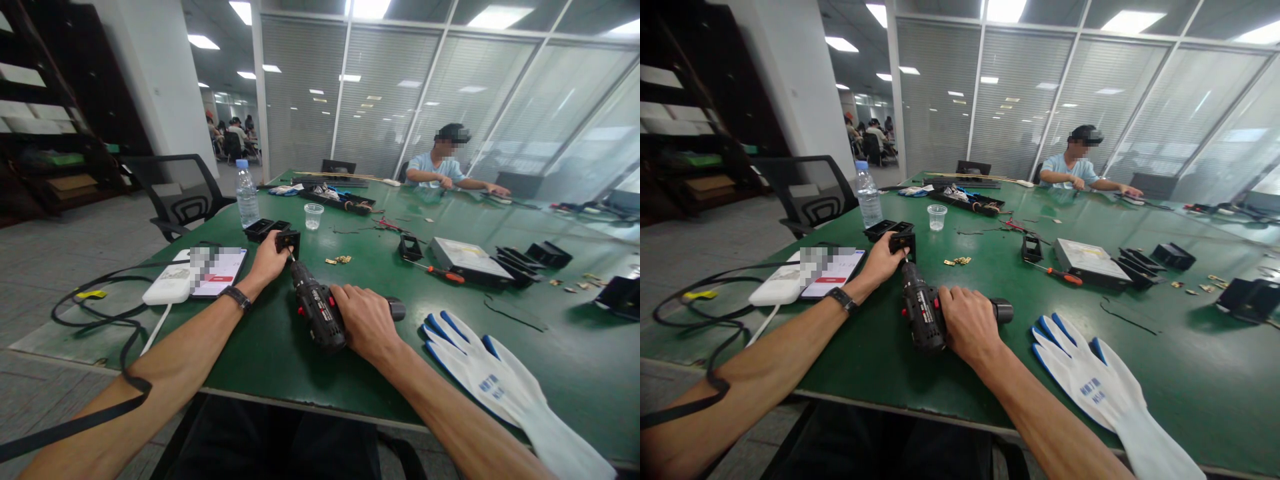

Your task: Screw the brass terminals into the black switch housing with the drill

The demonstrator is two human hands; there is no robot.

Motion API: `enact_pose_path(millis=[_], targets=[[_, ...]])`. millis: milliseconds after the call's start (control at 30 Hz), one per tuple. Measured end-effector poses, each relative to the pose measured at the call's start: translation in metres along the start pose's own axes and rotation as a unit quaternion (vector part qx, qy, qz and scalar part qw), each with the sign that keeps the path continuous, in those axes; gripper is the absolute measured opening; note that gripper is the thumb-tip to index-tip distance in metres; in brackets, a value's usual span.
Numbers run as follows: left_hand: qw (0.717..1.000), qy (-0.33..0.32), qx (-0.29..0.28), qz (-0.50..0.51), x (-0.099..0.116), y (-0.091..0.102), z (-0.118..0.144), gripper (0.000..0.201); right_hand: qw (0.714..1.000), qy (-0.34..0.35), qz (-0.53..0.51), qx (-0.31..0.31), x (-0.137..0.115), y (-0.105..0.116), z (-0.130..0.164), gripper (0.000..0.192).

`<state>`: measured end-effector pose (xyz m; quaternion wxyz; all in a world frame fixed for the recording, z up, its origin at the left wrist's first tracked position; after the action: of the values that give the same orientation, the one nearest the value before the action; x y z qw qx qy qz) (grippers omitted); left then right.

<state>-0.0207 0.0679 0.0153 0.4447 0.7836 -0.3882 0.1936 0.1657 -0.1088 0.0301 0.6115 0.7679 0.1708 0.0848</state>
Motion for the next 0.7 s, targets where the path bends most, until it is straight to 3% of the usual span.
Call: enact_pose_path(millis=[100, 300, 400, 700], targets=[[1.000, 0.004, 0.006, 0.001, 0.000, 0.001, 0.000, 0.034, 1.000, 0.001, 0.000, 0.004, 0.000, 0.000, 0.000, 0.038], [0.990, 0.037, 0.002, 0.138, -0.006, -0.008, -0.001, 0.034, 1.000, 0.003, 0.001, 0.011, 0.002, 0.001, 0.000, 0.039], [0.988, 0.052, 0.003, 0.147, -0.010, -0.010, -0.001, 0.035, 1.000, 0.004, 0.002, 0.015, 0.002, 0.000, 0.000, 0.038], [0.998, 0.033, -0.001, -0.055, -0.003, 0.000, 0.002, 0.040, 1.000, 0.008, 0.007, 0.010, 0.000, -0.001, -0.001, 0.037]])
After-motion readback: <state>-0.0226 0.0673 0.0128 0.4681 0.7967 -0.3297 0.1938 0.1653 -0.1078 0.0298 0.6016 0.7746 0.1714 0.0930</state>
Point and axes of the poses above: each hand's wrist, its own z-axis away from the middle knuckle, its own y-axis out of the back of the hand, x = y × z, the point moved 6 cm from there along -z, towards the middle knuckle, and after that the axes turned 13 degrees about -z, right-handed, at the moved point
